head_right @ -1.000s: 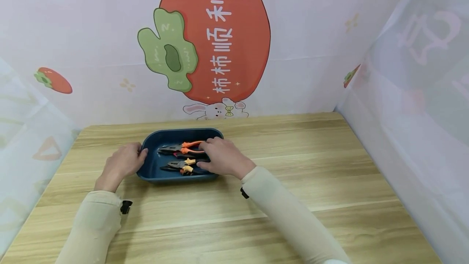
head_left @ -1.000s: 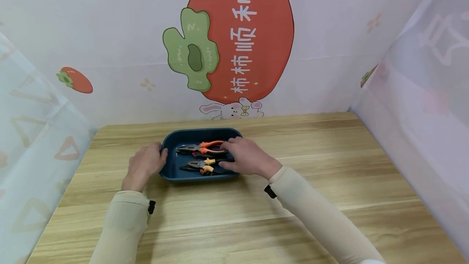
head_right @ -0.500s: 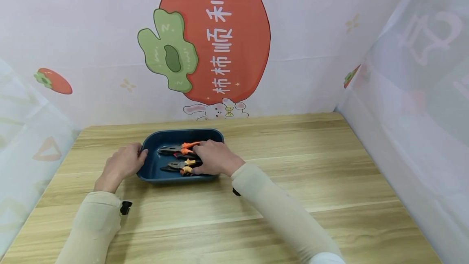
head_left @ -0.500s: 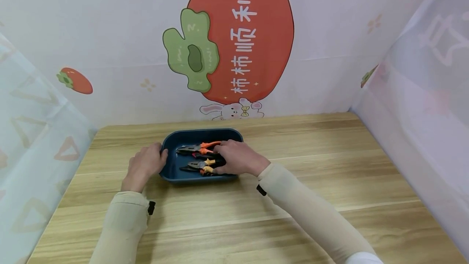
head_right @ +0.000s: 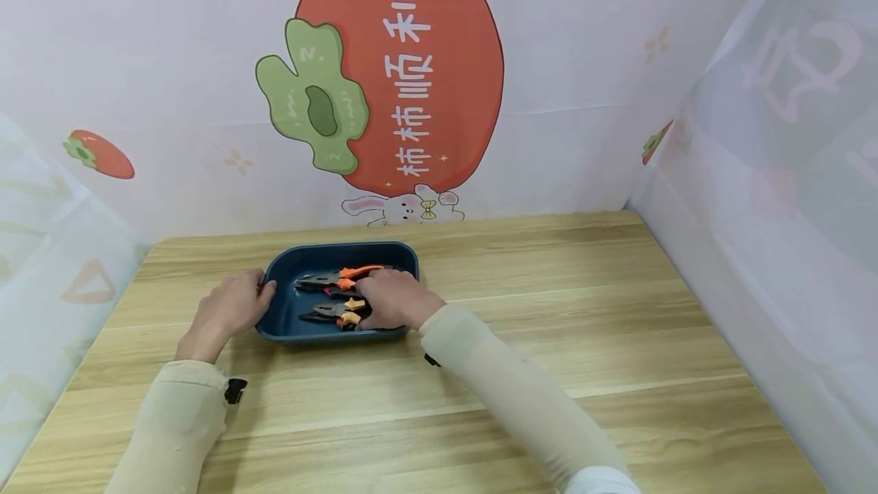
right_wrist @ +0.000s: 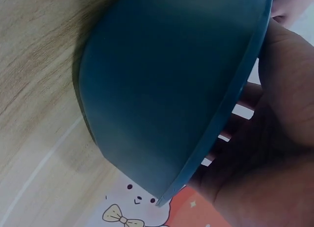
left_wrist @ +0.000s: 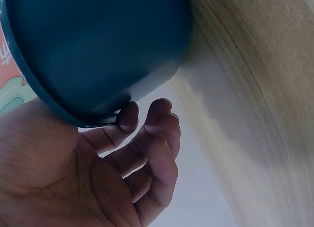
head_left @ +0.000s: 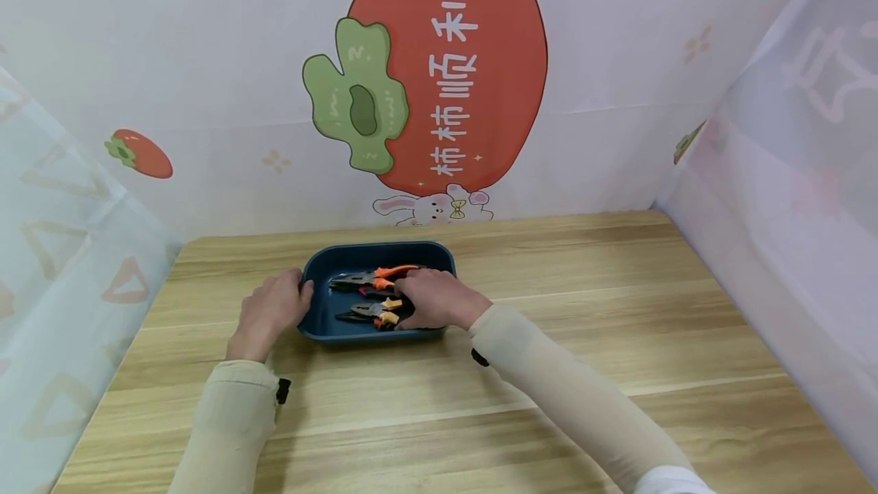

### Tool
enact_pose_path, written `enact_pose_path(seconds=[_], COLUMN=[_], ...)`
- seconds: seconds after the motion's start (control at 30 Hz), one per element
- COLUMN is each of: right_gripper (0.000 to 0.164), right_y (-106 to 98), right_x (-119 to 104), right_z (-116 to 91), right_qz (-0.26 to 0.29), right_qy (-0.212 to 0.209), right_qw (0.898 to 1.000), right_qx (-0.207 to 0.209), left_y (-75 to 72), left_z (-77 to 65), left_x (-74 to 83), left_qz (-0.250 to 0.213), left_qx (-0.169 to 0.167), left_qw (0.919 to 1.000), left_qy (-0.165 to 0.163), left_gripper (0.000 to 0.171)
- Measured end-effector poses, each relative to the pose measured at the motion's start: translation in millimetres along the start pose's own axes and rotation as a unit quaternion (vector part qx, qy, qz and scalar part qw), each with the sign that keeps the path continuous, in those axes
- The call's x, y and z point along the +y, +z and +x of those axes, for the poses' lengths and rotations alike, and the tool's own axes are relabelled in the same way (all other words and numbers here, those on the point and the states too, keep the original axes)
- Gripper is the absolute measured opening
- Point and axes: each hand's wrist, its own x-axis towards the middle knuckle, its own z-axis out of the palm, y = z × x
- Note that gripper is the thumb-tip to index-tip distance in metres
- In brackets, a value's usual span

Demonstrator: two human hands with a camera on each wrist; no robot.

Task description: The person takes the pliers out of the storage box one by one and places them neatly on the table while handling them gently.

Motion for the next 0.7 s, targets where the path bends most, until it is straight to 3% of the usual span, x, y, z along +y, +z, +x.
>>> enact_pose_path(seconds=[0.7], right_gripper=[0.050], right_y=[7.1], right_x=[-8.0], right_z=[7.8], right_qz=[-0.042], right_qy=[0.022], right_qw=[0.999], right_qx=[0.008], left_y=[1.4], left_z=[0.2], left_x=[-0.6], left_qz=[0.002], left_qx=[0.004], left_qw=[1.0000], left_qy=[-0.002], left_gripper=[0.029])
